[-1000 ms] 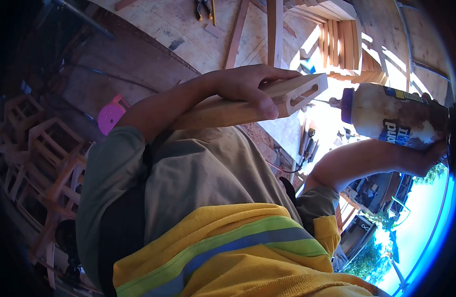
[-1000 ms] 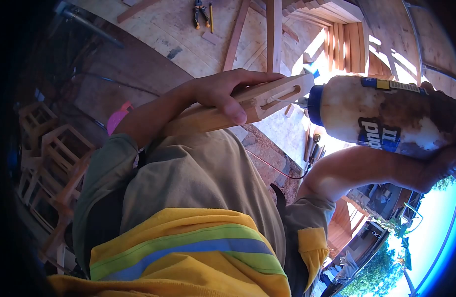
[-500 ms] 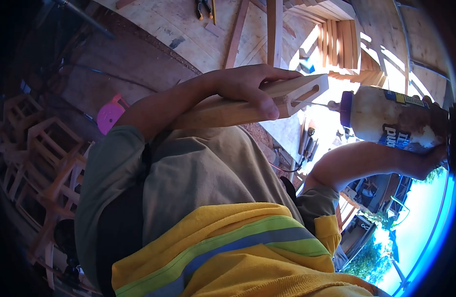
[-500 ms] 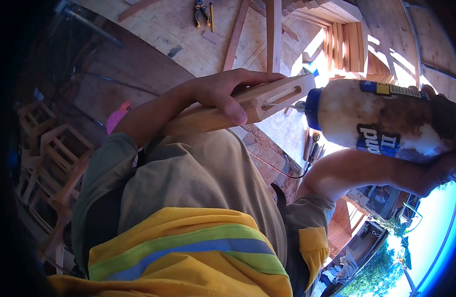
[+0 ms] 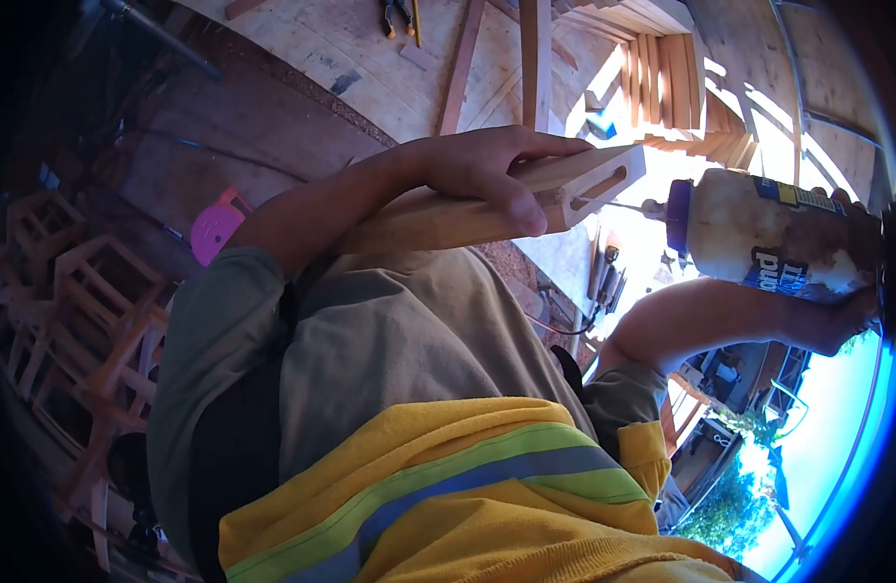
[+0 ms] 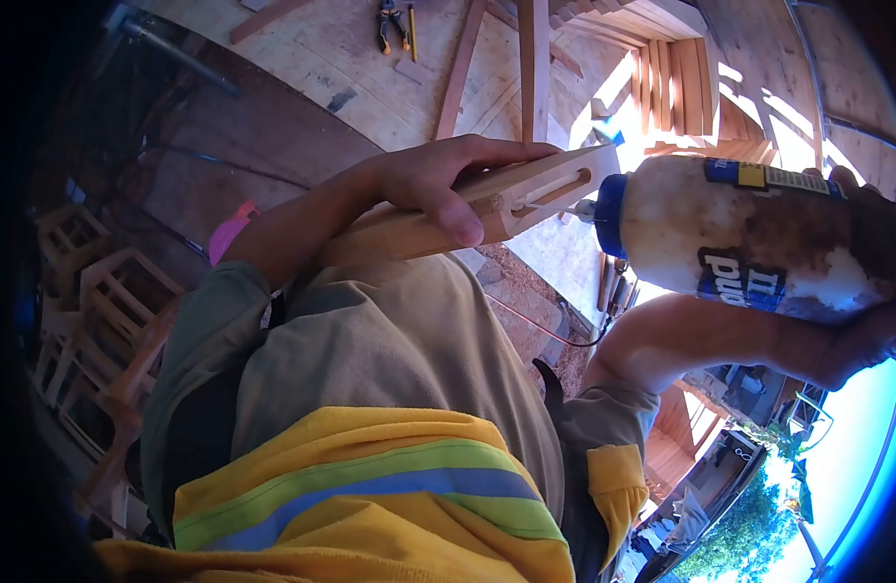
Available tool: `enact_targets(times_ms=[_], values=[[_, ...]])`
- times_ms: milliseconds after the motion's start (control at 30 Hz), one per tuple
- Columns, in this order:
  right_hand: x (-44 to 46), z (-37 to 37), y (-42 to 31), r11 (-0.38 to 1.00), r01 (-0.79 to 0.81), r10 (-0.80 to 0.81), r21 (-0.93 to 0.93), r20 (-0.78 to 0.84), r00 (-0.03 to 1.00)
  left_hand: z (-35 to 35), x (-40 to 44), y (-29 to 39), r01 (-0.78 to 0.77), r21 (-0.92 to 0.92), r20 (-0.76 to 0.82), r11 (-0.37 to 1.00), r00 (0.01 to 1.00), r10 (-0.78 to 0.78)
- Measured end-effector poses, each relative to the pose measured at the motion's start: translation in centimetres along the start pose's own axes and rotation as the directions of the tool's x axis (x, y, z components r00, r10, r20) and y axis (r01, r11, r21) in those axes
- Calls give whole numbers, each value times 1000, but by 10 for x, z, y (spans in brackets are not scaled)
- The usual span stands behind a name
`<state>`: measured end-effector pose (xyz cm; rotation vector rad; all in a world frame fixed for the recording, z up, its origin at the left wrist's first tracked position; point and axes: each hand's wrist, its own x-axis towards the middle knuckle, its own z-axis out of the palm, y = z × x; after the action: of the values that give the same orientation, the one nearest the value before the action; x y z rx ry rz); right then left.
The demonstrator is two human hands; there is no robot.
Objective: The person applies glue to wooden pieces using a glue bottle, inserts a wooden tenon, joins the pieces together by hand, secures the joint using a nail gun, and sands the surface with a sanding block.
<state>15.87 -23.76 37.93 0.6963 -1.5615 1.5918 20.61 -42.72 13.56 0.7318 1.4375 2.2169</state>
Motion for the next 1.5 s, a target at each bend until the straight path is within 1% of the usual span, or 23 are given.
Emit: enact_targets(times_ms=[67, 200, 300, 367, 600, 667, 700, 833, 900, 967, 1033, 1067, 1133, 1167, 1267, 1367, 1433, 1467, 1500], values=[[1, -1, 0, 1000, 5, -5, -5, 9, 1000, -1, 0, -3, 5, 23, 0, 1000, 1000, -5], [1, -5, -2, 1000, 19, -18, -8, 33, 999, 2, 0, -1, 2, 12, 7, 1000, 1000, -2], [3, -11, -1, 1000, 24, -23, -10, 62, 998, 2, 1, -3, -8, 49, 18, 999, 1000, 7], [5, -15, -1, 999, 31, -30, -14, 82, 996, 4, 0, 1, 3, 11, 20, 1000, 1000, -3], [5, -23, -4, 996, 86, -80, -39, 128, 989, 10, -7, 11, 27, -13, 46, 1000, 999, -26], [4, -22, -3, 993, 106, -98, -47, 140, 985, 11, -9, 14, 24, 5, 22, 1000, 999, -24], [3, -21, -2, 992, 115, -106, -54, 142, 984, 14, -9, 18, 25, -26, 20, 999, 1000, -24], [1, -16, 0, 982, 167, -152, -87, 159, 976, 14, -9, 17, 49, -37, 47, 998, 998, -47], [1, -12, -2, 969, 222, -197, -106, 204, 959, 14, -8, 15, 27, -56, 61, 998, 998, -23], [5, -10, -2, 943, 312, -268, -114, 298, 916, 14, -7, 14, 22, -50, 65, 999, 998, -19], [7, -13, -1, 937, 348, -321, 16, 429, 844, 14, -6, 15, 17, -42, 66, 999, 998, -14], [9, -18, 0, 954, 301, -281, 14, 403, 871, 15, -6, 17, 22, -54, 66, 998, 998, -19], [8, -30, 2, 986, 169, -160, -12, 265, 951, 14, -5, 17, 26, -66, 64, 998, 998, -22], [8, -34, 3, 990, 137, -131, -13, 222, 966, 13, -4, 14, 29, -47, 60, 998, 998, -26], [7, -37, 7, 995, 101, -97, -21, 159, 983, 13, -2, 14, 37, -38, 54, 999, 998, -35], [8, -39, 10, 997, 71, -71, 0, 140, 988, 13, 2, 14, 46, -42, 59, 998, 997, -44], [8, -37, 11, 998, 52, -59, 48, 157, 986, 13, 4, 12, 50, -37, 61, 998, 997, -48], [5, -32, 10, 994, 30, -45, 107, 141, 989, 14, 5, 12, 52, -45, 64, 998, 997, -49], [-4, -25, 10, 980, 138, -137, -144, 11, 990, 14, 6, 11, 55, -54, 68, 997, 996, -52]])
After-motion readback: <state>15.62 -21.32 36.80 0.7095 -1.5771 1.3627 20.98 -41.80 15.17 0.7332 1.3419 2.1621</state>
